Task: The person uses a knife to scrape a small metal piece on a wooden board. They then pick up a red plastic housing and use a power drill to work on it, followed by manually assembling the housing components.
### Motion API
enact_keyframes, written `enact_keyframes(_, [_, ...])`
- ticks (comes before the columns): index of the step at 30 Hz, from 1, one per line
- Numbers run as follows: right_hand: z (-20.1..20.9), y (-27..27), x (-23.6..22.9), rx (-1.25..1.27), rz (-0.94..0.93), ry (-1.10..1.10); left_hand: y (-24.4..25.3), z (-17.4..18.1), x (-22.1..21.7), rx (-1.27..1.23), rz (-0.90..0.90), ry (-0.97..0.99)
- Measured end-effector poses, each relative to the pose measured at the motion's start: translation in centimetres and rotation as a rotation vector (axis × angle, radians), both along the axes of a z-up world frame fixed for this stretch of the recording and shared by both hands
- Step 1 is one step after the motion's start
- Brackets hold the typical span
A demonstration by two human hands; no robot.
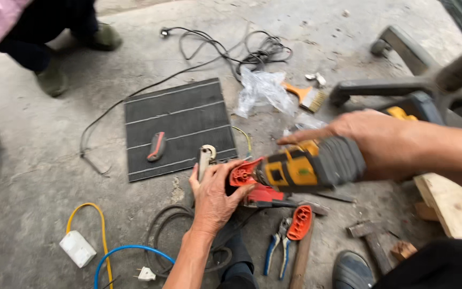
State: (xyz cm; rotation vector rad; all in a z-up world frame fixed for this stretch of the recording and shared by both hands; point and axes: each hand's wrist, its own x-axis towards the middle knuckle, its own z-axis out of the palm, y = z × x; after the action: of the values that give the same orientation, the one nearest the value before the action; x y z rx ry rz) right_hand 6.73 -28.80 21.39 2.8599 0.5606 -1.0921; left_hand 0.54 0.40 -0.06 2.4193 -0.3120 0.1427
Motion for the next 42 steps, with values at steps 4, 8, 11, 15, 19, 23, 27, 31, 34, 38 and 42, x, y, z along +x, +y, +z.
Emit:
enact_keyframes(4, [0.5, -0.1, 0.7, 0.154, -0.107, -0.003, -0.3, 0.9, 0.1, 0.019, 0.001, 0.05])
enact_keyframes(8, [4.7, 0.5, -1.1, 0.128, -0.2, 0.031, -0.5, -0.3, 0.5, 0.077, 0.003, -0.013])
enact_keyframes(11, [5.9, -3.3, -3.5, 0.17, -0.349, 0.062, -0.5, -0.1, 0.5, 0.079, 0.003, -0.011])
enact_keyframes(15, [1.3, -10.5, -9.0, 0.511, -0.583, -0.166, -0.6, -0.2, 0.5, 0.13, 0.033, 0.04])
enact_keyframes(19, [-8.8, -14.0, -16.4, 0.644, -1.496, -0.136, -0.5, -0.4, 0.1, 0.139, 0.023, 0.073])
enact_keyframes(23, [-21.7, -17.4, -20.5, 1.068, -1.629, -0.112, -0.6, -0.8, 0.4, 0.149, 0.043, 0.052])
enact_keyframes(27, [-28.4, -19.9, -22.6, 1.126, -1.858, 0.016, -0.5, -0.4, 0.2, 0.145, 0.028, 0.077])
enact_keyframes(31, [-30.6, -21.6, -22.7, 0.932, -1.982, -0.046, -0.5, -0.9, 0.7, 0.164, 0.041, 0.037])
enact_keyframes(34, [-33.8, -24.5, -24.9, -0.108, -1.42, -0.093, -0.7, -0.9, 0.8, 0.174, 0.036, 0.064])
enact_keyframes(38, [-25.6, -16.1, -25.1, 0.176, -1.577, -0.326, -0.6, -1.2, 0.9, 0.185, 0.043, 0.006])
enact_keyframes(42, [-29.9, -10.6, -21.9, 0.193, -1.284, -0.114, -0.4, -0.3, 0.9, 0.15, 0.021, 0.042])
